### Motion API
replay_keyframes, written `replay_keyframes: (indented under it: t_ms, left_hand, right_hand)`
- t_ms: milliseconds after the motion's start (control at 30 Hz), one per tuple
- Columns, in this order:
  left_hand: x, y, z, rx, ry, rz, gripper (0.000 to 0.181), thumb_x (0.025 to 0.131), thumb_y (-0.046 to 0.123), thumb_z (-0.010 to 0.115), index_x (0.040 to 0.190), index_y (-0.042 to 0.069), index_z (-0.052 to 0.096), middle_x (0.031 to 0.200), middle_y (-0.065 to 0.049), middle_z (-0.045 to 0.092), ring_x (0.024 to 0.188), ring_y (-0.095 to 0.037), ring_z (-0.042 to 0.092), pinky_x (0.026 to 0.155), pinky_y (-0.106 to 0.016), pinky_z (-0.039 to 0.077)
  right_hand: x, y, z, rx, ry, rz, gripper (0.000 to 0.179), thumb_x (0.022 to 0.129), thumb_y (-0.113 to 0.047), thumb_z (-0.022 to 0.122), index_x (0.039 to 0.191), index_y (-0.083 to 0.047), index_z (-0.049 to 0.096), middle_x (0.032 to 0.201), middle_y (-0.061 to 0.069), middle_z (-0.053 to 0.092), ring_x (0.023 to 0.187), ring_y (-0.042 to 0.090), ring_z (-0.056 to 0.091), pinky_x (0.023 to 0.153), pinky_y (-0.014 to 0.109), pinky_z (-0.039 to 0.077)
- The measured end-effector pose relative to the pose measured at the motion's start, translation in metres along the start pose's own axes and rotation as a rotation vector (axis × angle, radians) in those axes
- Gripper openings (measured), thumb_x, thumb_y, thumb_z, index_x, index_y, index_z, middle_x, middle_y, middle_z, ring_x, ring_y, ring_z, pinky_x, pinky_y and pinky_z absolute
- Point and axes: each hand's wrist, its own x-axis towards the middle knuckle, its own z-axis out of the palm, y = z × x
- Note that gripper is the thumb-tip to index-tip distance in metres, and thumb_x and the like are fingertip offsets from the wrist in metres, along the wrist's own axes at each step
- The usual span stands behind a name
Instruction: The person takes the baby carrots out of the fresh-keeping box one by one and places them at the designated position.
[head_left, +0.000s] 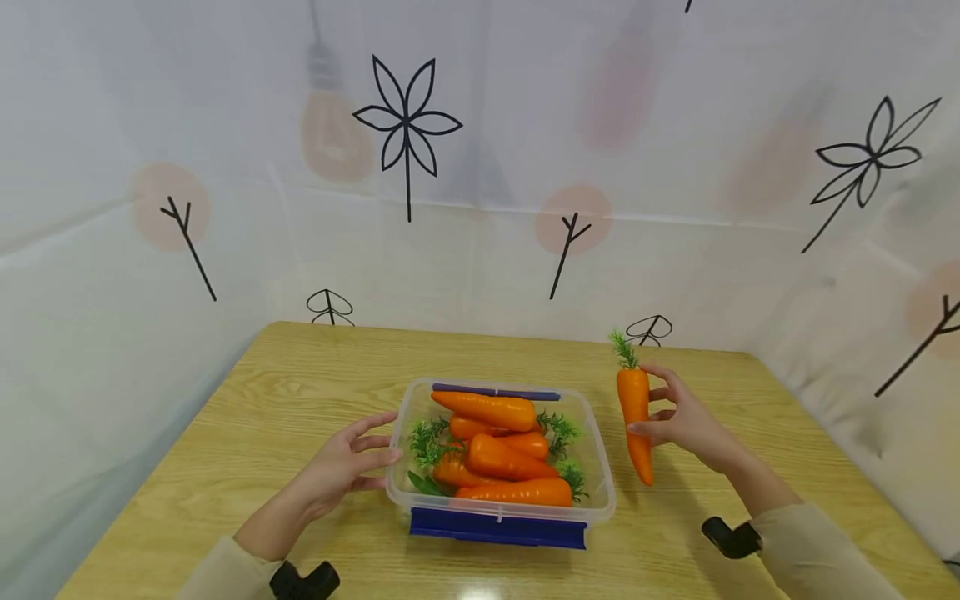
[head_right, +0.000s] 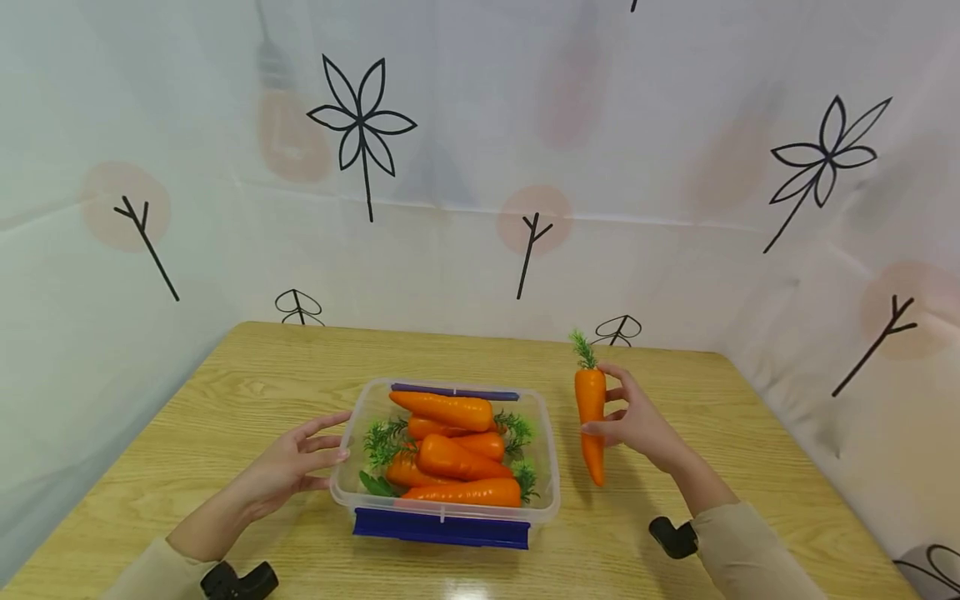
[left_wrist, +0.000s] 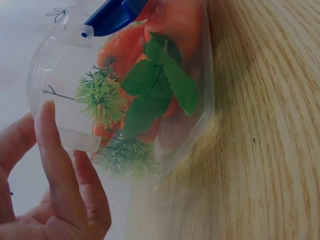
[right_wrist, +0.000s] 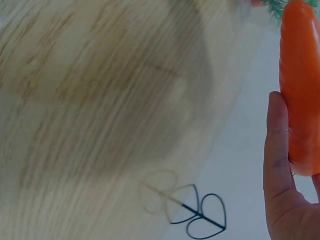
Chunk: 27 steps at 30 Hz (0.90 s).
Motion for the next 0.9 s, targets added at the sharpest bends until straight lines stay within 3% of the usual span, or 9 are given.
replay_keyframes:
  t_ms: [333, 900]
  left_hand:
    - [-0.002, 0.002, 0.001, -0.024, -0.009, 0.015, 0.07, 0.087, 0.011, 0.066, 0.145, 0.004, 0.027, 0.129, -0.027, 0.043, 0.098, -0.029, 0.059, 0.068, -0.031, 0.055]
    - [-0.002, 0.001, 0.001, -0.031, -0.01, 0.017, 0.071, 0.087, 0.012, 0.066, 0.145, 0.004, 0.027, 0.127, -0.026, 0.046, 0.097, -0.029, 0.06, 0.067, -0.031, 0.055]
  right_hand:
    - [0.012, 0.02, 0.001, 0.001, -0.044, 0.065, 0.093, 0.078, -0.005, 0.074, 0.146, -0.007, 0.011, 0.12, 0.035, 0.033, 0.079, 0.032, 0.062, 0.061, 0.045, 0.055]
    - [0.024, 0.037, 0.006, -0.084, -0.108, 0.192, 0.092, 0.077, -0.014, 0.077, 0.145, -0.004, 0.015, 0.121, 0.036, 0.035, 0.079, 0.028, 0.061, 0.062, 0.044, 0.055]
